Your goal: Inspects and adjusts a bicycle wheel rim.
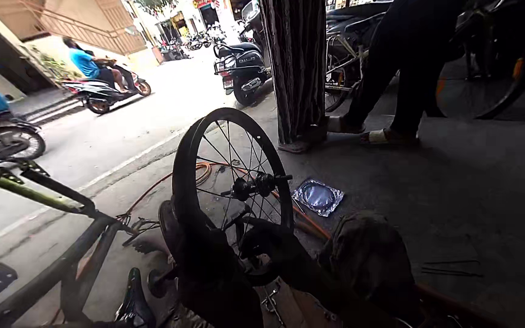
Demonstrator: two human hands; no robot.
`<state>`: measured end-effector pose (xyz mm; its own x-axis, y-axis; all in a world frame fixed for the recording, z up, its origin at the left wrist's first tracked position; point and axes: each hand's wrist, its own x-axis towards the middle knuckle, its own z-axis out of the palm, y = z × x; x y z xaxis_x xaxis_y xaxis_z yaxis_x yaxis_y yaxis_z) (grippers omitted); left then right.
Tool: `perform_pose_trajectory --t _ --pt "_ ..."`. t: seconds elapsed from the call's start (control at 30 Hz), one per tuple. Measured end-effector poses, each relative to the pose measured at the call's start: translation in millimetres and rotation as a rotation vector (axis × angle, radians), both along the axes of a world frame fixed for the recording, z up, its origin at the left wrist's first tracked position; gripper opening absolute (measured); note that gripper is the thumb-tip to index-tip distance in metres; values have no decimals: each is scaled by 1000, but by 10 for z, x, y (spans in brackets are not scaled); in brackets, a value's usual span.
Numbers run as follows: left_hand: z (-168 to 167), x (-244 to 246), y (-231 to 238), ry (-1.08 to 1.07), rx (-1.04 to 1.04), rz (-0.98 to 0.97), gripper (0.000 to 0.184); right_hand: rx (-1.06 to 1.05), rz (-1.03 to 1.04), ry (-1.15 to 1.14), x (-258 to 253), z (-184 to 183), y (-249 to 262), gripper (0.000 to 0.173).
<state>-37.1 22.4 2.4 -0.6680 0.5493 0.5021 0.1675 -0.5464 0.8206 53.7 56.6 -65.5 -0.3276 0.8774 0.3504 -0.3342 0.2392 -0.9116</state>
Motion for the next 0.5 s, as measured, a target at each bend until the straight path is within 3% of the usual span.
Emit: perform_pose_trajectory --t 0.17,0.33,0.5 --pt "-125 -15 -6 -56 -30 -83 18 69 -46 -283 12 -56 69 30" --pt "-64 11 13 12 -69 62 20 -348 217 68 54 -108 23 24" --pt "-237 -11 127 191 -1 160 33 -599 66 251 -94 31 -41 29"
